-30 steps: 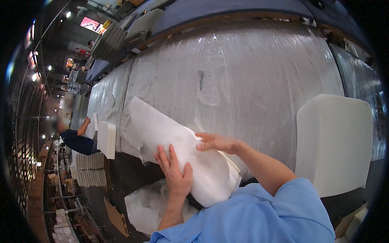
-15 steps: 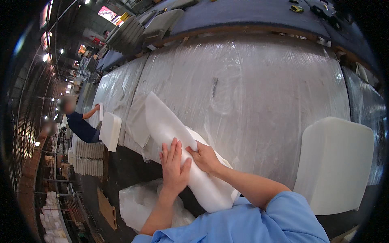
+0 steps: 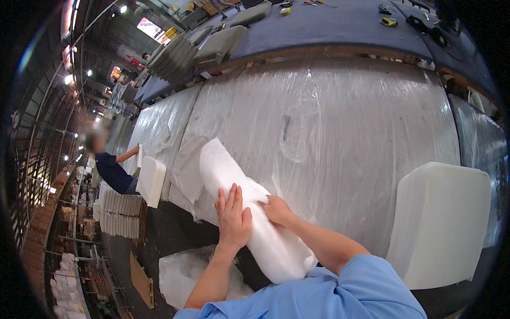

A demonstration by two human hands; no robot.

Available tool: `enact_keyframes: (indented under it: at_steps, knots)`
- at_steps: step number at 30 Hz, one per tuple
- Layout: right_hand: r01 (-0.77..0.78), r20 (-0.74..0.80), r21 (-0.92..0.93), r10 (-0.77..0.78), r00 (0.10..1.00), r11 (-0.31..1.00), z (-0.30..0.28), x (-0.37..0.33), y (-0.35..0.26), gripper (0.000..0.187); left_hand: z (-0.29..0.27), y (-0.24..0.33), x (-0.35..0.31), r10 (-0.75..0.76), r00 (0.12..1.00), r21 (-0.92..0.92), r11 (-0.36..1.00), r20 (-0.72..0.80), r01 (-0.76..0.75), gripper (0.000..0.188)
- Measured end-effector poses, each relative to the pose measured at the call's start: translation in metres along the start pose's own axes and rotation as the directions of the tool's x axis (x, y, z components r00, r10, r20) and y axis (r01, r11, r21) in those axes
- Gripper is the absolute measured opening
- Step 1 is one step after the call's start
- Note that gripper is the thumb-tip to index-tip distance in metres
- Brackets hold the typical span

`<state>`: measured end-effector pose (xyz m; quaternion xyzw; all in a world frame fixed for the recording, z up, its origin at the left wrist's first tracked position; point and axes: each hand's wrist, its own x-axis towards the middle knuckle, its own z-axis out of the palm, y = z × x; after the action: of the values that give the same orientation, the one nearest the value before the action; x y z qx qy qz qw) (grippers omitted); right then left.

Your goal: The person wraps rectangular foam blocks with white protective sheets. They pick up a foam block, cover it with a sheet, fold and smooth the sheet around the block, then place the wrapped block onto a stack. The person repeats this process with additional foam blocks.

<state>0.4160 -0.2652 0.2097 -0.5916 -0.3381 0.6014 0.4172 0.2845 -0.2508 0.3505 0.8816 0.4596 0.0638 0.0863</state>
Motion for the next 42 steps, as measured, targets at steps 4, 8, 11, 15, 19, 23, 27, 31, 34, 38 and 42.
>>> enact_keyframes:
  at_steps: [4, 8, 11, 15, 19, 23, 27, 31, 34, 38, 42]
  knots:
    - [0.122, 0.38, 0.181, -0.184, 0.906, 0.976, -0.038, -0.006, -0.022, 0.068, -0.003, -0.011, -0.008, -0.033, 0.999, 0.026, 0.999, 0.014, 0.033, 0.068]
    - [0.017, 0.224, 0.041, -0.026, 0.974, 0.999, -0.044, 0.015, -0.072, 0.094, -0.001, -0.003, -0.004, -0.028, 0.999, 0.028, 0.999, 0.024, 0.028, 0.071]
    - [0.036, 0.161, 0.133, -0.058, 0.985, 0.99, -0.008, 0.034, -0.09, 0.09, -0.002, 0.0, 0.001, -0.04, 0.999, -0.011, 0.999, 0.018, 0.04, 0.073]
    - [0.165, -0.082, 0.157, -0.153, 0.985, 0.974, 0.017, 0.027, -0.082, 0.062, -0.001, -0.007, 0.005, 0.027, 0.999, -0.197, 0.98, -0.034, -0.033, 0.072]
    - [0.245, -0.112, -0.097, -0.255, 0.96, 0.965, 0.034, 0.019, -0.074, 0.054, -0.005, -0.047, 0.02, 0.024, 0.987, -0.259, 0.964, -0.162, -0.066, 0.071]
    - [0.22, -0.167, -0.102, -0.235, 0.957, 0.97, 0.039, 0.027, -0.061, 0.049, -0.002, -0.057, 0.048, -0.105, 0.989, -0.062, 0.993, -0.102, 0.099, 0.072]
    - [0.154, -0.157, -0.166, -0.18, 0.971, 0.974, 0.043, 0.034, -0.058, 0.052, 0.003, -0.061, 0.044, -0.153, 0.985, -0.018, 0.988, -0.079, 0.152, 0.074]
    - [0.153, -0.165, -0.141, -0.176, 0.971, 0.978, 0.05, 0.037, -0.055, 0.054, 0.002, -0.066, 0.042, -0.184, 0.982, 0.005, 0.983, -0.052, 0.185, 0.076]
    - [0.169, -0.176, -0.177, -0.2, 0.964, 0.97, 0.05, 0.04, -0.055, 0.053, -0.003, -0.064, 0.041, -0.195, 0.98, 0.042, 0.98, -0.043, 0.197, 0.077]
    - [0.21, -0.208, -0.29, -0.275, 0.938, 0.934, 0.044, 0.045, -0.048, 0.052, 0.001, -0.06, 0.048, -0.151, 0.987, 0.03, 0.988, -0.054, 0.153, 0.077]
    - [0.168, -0.149, -0.247, -0.209, 0.966, 0.954, 0.047, 0.038, -0.055, 0.052, 0.002, -0.067, 0.038, -0.177, 0.981, 0.027, 0.983, -0.076, 0.18, 0.077]
